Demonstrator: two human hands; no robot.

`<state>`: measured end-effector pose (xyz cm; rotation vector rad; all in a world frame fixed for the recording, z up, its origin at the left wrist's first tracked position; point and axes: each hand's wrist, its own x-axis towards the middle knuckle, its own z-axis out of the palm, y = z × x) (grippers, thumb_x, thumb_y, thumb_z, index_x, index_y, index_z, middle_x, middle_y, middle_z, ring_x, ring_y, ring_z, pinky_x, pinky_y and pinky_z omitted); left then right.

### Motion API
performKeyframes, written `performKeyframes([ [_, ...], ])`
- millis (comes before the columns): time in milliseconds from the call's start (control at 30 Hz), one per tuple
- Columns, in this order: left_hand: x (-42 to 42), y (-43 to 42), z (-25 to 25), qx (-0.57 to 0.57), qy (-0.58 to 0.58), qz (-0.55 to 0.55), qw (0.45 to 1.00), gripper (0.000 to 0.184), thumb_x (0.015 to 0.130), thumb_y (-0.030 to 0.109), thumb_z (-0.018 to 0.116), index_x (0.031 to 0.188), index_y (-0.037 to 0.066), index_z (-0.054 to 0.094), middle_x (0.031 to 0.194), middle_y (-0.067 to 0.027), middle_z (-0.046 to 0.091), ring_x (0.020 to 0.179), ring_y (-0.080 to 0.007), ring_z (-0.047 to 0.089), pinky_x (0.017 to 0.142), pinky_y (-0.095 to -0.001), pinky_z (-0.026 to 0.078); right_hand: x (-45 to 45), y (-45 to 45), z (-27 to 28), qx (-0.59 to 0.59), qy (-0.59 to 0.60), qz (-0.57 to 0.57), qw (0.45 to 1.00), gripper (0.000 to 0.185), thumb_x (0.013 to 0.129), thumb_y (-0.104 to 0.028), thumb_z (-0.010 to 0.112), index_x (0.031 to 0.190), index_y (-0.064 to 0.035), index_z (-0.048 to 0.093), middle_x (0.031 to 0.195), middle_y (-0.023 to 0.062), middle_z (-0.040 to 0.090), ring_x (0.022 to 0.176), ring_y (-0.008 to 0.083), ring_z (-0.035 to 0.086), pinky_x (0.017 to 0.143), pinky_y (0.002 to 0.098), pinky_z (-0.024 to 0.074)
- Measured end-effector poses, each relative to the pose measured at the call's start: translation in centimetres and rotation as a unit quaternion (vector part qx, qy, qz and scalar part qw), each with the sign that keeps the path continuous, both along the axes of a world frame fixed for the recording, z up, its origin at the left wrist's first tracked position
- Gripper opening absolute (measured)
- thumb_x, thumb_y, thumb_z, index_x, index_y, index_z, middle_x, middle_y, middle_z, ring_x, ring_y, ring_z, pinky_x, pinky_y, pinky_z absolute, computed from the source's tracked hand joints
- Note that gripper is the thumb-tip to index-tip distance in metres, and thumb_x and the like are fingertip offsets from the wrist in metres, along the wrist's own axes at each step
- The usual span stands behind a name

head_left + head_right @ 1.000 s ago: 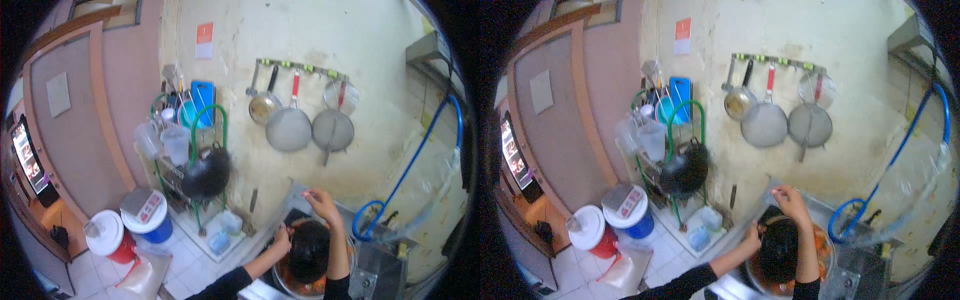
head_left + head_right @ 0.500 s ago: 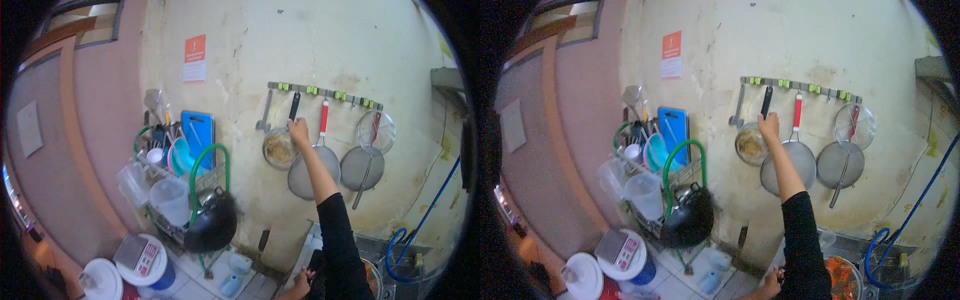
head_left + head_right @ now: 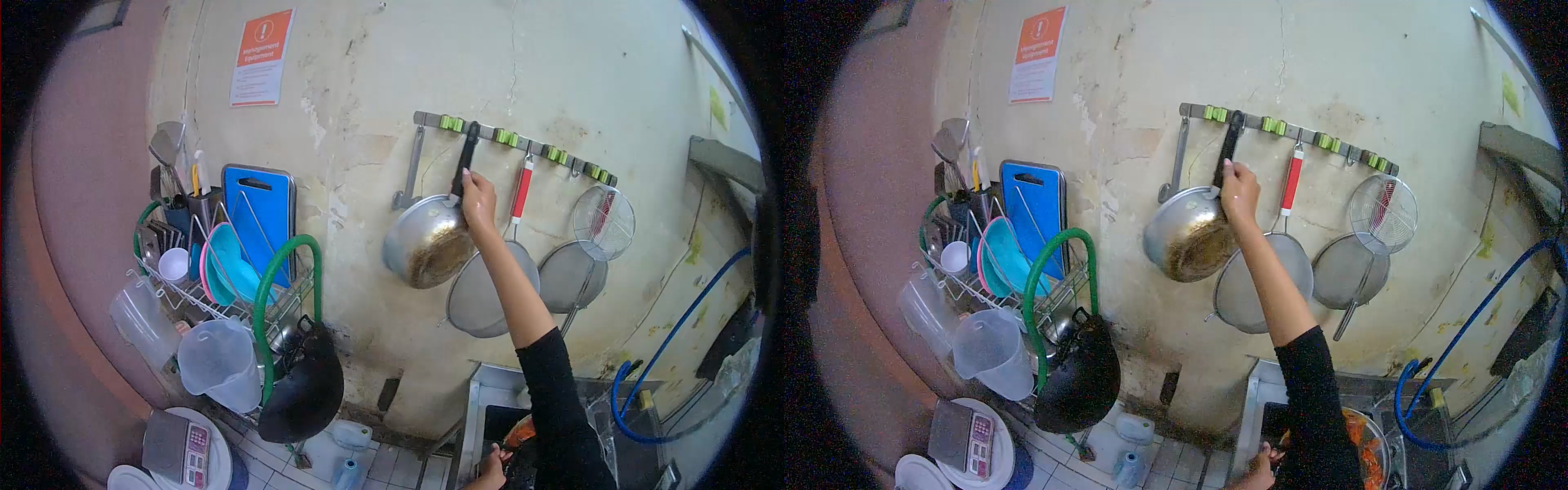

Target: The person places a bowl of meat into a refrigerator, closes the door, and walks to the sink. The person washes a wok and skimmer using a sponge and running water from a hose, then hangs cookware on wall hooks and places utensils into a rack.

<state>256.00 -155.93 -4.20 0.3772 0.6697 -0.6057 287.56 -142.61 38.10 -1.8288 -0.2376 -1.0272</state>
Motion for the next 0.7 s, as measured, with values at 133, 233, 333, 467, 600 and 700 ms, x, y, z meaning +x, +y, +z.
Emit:
performKeyframes([
  [133,0.3,0.3,0.4,0.002,-0.012,-0.014,1.0,0.032,0.087,0.033,0.046,0.065,0.009,0.044,0.06,-0.0022,0.04,0.062,-0.0172,0.044,0.056,-0.033,0.036,-1.6,4.2,1.1,-0.07,0.011,-0.026,0.997,0.034,0.08,-0.027,0.049,0.07,0.0037,0.06,0.067,0.0241,0.057,0.068,0.0382,0.058,0.064,0.0424,0.0431],
  [233,0.5,0.9,0.7,0.003,-0.018,-0.021,1.0,0.032,0.087,0.033,0.045,0.065,0.009,0.044,0.06,-0.0022,0.041,0.062,-0.0172,0.044,0.057,-0.0332,0.036,-1.1,6.8,1.5,-0.115,-0.051,-0.052,0.991,0.033,0.079,-0.024,0.049,0.067,0.005,0.059,0.066,0.0252,0.057,0.067,0.0397,0.057,0.064,0.0439,0.0429],
  [333,0.8,1.4,0.9,0.003,-0.025,-0.027,0.999,0.032,0.087,0.033,0.045,0.066,0.009,0.045,0.061,-0.0022,0.041,0.062,-0.0171,0.044,0.057,-0.0334,0.036,0.8,8.0,1.7,-0.12,-0.057,-0.046,0.99,0.032,0.078,-0.022,0.049,0.066,0.0064,0.058,0.066,0.0264,0.056,0.067,0.0404,0.056,0.064,0.0445,0.0431],
  [467,0.9,1.9,1.2,0.003,-0.028,-0.036,0.999,0.031,0.087,0.033,0.045,0.067,0.009,0.046,0.061,-0.0022,0.042,0.063,-0.0171,0.044,0.058,-0.0337,0.036,2.9,8.4,1.0,-0.126,-0.005,-0.045,0.991,0.032,0.077,-0.02,0.049,0.065,0.0086,0.056,0.065,0.0278,0.056,0.066,0.0395,0.057,0.065,0.0441,0.044],
  [600,0.7,2.5,1.7,0.009,-0.035,-0.046,0.998,0.031,0.087,0.033,0.045,0.069,0.009,0.047,0.062,-0.0023,0.042,0.063,-0.017,0.044,0.058,-0.0339,0.036,3.9,8.5,-0.1,-0.11,0.011,-0.027,0.994,0.033,0.078,-0.021,0.049,0.065,0.0092,0.056,0.064,0.0272,0.056,0.066,0.0385,0.058,0.064,0.0424,0.0449],
  [700,0.4,2.3,1.8,0.008,-0.047,-0.06,0.997,0.031,0.087,0.034,0.044,0.069,0.008,0.048,0.062,-0.0023,0.043,0.063,-0.0169,0.044,0.058,-0.0341,0.036,3.1,8.1,-0.3,-0.047,0.065,0.037,0.996,0.035,0.078,-0.024,0.05,0.066,0.009,0.057,0.062,0.0259,0.057,0.065,0.0373,0.059,0.062,0.04,0.0459],
])
